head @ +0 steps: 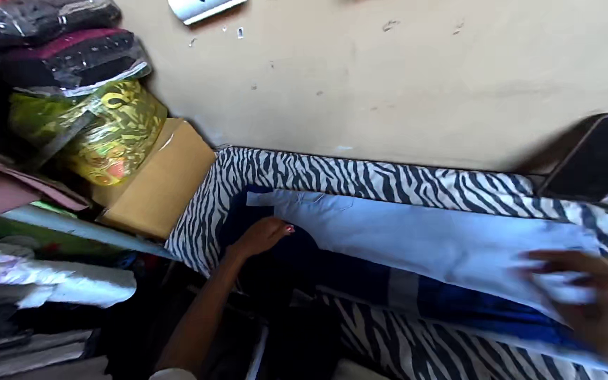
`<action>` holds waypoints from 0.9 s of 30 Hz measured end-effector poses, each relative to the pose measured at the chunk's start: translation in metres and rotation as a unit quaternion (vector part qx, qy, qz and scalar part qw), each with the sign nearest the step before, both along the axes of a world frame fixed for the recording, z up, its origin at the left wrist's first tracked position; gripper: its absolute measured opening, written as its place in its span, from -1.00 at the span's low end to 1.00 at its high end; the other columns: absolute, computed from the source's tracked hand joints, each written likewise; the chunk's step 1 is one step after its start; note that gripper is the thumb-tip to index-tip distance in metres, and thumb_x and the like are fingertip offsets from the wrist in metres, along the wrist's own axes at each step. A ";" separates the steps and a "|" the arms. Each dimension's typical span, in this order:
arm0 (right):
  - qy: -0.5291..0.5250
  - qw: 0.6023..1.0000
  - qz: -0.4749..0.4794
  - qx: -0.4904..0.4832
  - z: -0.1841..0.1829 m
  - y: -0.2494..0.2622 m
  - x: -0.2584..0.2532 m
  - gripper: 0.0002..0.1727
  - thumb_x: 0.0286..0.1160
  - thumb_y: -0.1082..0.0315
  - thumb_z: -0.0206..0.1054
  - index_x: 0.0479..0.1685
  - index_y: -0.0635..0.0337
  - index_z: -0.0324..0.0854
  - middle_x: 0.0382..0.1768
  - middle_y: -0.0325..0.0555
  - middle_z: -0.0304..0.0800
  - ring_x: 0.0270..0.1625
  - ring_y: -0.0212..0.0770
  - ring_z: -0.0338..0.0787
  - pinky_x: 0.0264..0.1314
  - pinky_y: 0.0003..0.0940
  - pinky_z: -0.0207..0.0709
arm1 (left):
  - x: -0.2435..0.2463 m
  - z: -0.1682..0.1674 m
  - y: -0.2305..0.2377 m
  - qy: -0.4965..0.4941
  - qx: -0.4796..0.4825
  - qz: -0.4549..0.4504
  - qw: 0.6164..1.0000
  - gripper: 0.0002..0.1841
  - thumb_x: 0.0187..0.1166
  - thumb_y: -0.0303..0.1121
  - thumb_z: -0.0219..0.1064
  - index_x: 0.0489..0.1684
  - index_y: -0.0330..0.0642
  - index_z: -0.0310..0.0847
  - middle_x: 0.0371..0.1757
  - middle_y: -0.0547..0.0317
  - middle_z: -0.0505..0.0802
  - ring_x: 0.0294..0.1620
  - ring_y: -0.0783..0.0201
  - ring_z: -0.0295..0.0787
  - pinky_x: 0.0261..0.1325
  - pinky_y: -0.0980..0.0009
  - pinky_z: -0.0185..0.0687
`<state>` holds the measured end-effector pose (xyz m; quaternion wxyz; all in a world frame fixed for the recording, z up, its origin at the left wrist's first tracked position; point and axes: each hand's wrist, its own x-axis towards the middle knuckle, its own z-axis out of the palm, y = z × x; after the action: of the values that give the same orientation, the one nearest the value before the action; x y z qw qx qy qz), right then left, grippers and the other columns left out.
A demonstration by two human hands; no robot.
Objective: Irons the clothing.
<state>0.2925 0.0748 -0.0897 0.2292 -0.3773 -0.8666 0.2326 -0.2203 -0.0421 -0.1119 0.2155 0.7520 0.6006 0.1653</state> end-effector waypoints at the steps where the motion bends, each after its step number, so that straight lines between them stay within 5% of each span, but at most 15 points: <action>1: 0.057 0.995 0.077 0.036 -0.025 -0.029 -0.050 -0.55 0.49 0.07 0.44 0.12 0.28 0.77 0.04 0.26 0.85 0.10 0.20 0.83 0.17 0.11 0.69 | 0.005 -0.010 0.003 0.009 -0.005 -0.029 1.000 -0.51 0.87 -0.23 -0.08 0.07 -0.40 0.79 0.05 -0.18 0.88 0.25 -0.05 0.77 0.51 0.04 0.48; 3: 0.050 0.972 0.228 0.001 -0.059 -0.085 -0.130 -0.32 0.11 -0.04 0.71 0.36 -0.10 0.76 0.34 0.07 0.77 0.42 0.23 0.69 0.38 0.33 0.58 | 0.024 -0.032 0.014 0.032 -0.033 -0.079 0.996 -0.52 0.85 -0.17 -0.02 0.11 -0.34 0.81 0.13 -0.23 0.84 0.33 -0.12 0.70 0.55 0.02 0.42; 5: -0.026 0.939 0.342 -0.020 -0.088 -0.128 -0.182 -0.16 -0.03 0.14 0.82 0.49 -0.31 0.67 0.52 0.13 0.63 0.62 0.37 0.49 0.52 0.49 0.38 | 0.036 -0.045 0.022 0.032 -0.070 -0.104 0.992 -0.54 0.83 -0.13 0.06 0.18 -0.28 0.82 0.18 -0.28 0.79 0.34 -0.18 0.65 0.51 -0.02 0.44; 7: -0.042 0.915 0.401 0.019 -0.100 -0.148 -0.207 -0.59 0.23 0.42 0.62 0.14 -0.09 0.86 0.19 0.13 0.83 0.38 0.31 0.71 0.39 0.41 0.50 | 0.031 -0.041 0.024 0.015 -0.117 -0.116 0.986 -0.49 0.83 -0.08 0.03 0.22 -0.31 0.80 0.24 -0.32 0.75 0.38 -0.19 0.61 0.52 -0.03 0.39; 9: 0.033 0.918 0.395 0.008 -0.084 -0.144 -0.207 -0.88 0.31 0.39 0.58 -0.21 0.00 0.92 -0.06 -0.01 0.90 0.18 0.14 0.82 0.24 0.30 0.58 | 0.026 -0.029 0.028 0.006 -0.172 -0.117 0.978 -0.43 0.84 -0.05 0.01 0.18 -0.44 0.76 0.30 -0.34 0.71 0.42 -0.21 0.58 0.54 -0.09 0.36; 12: 0.212 0.909 0.344 -0.102 -0.036 -0.107 -0.172 -0.89 0.33 0.22 0.57 -0.22 -0.05 0.87 -0.12 -0.23 0.86 0.09 -0.24 0.79 0.28 -0.13 0.58 | 0.034 -0.009 0.041 0.005 -0.274 -0.079 0.959 -0.39 0.89 -0.01 -0.13 0.28 -0.44 0.65 0.32 -0.30 0.74 0.42 -0.15 0.63 0.54 -0.17 0.35; 14: 0.313 0.877 0.324 -0.167 -0.011 -0.078 -0.141 -0.84 0.52 0.02 0.49 -0.13 -0.18 0.78 -0.04 -0.46 0.83 0.19 -0.49 0.74 0.33 -0.46 0.63 | 0.036 0.000 0.053 -0.014 -0.327 -0.037 0.944 -0.31 0.90 0.06 -0.24 0.35 -0.36 0.67 0.31 -0.24 0.79 0.39 -0.08 0.68 0.53 -0.11 0.37; 17: 0.459 0.813 0.242 -0.264 -0.021 -0.051 -0.097 -0.78 0.55 -0.03 0.43 0.08 -0.34 0.79 0.20 -0.54 0.85 0.34 -0.48 0.74 0.42 -0.51 0.59 | 0.034 0.016 0.071 0.014 -0.380 0.068 0.922 -0.21 0.79 0.25 -0.11 0.39 -0.38 0.64 0.41 -0.32 0.72 0.53 -0.21 0.57 0.60 -0.26 0.25; 20: 0.575 0.723 -0.003 -0.383 -0.062 -0.054 -0.069 -0.58 0.12 -0.13 0.60 0.01 -0.28 0.90 0.07 -0.37 0.96 0.17 -0.41 0.89 0.22 -0.42 0.77 | 0.031 0.024 0.091 -0.006 -0.393 0.086 0.916 -0.25 0.81 0.19 -0.10 0.46 -0.40 0.55 0.48 -0.34 0.66 0.58 -0.19 0.51 0.62 -0.18 0.21; 22: 0.582 0.693 -0.101 -0.413 -0.079 -0.042 -0.058 -0.59 0.05 -0.08 0.61 -0.04 -0.27 0.87 -0.06 -0.36 0.98 0.01 -0.37 0.93 0.04 -0.32 0.82 | 0.011 0.018 0.108 -0.026 -0.403 0.083 0.911 -0.22 0.84 0.17 -0.18 0.49 -0.50 0.48 0.42 -0.39 0.68 0.48 -0.19 0.54 0.59 -0.08 0.25; 23: 0.571 0.694 -0.144 -0.414 -0.083 -0.037 -0.052 -0.62 0.25 -0.09 0.49 0.05 -0.25 0.77 -0.06 -0.33 0.97 -0.01 -0.31 0.93 0.02 -0.25 0.82 | -0.001 0.012 0.116 -0.017 -0.402 0.098 0.910 -0.18 0.81 0.23 -0.17 0.39 -0.48 0.57 0.32 -0.35 0.75 0.38 -0.17 0.62 0.52 -0.08 0.32; 25: 0.519 0.692 -0.246 -0.437 -0.077 -0.030 -0.049 -0.43 0.75 -0.30 -0.17 0.25 -0.08 0.47 -0.08 -0.28 0.94 -0.07 -0.23 0.94 -0.03 -0.17 0.82 | -0.026 0.014 0.126 0.023 -0.427 0.142 0.893 -0.12 0.69 0.39 -0.13 0.23 -0.38 0.71 0.22 -0.19 0.83 0.33 -0.10 0.69 0.46 -0.08 0.39; 27: 0.413 0.700 -0.343 -0.471 -0.066 -0.017 -0.056 -0.08 0.66 -0.48 -0.60 0.49 0.09 0.19 -0.14 -0.20 0.88 -0.25 -0.26 0.91 -0.21 -0.25 0.81 | -0.047 0.017 0.126 0.036 -0.453 0.179 0.873 -0.13 0.66 0.40 -0.03 0.24 -0.38 0.69 0.25 -0.16 0.81 0.36 -0.06 0.66 0.50 -0.05 0.35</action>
<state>0.2363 0.0579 -0.1559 0.4200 -0.5736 -0.2728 0.6482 -0.2678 0.0841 -0.0951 0.4778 0.4573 0.7410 -0.1161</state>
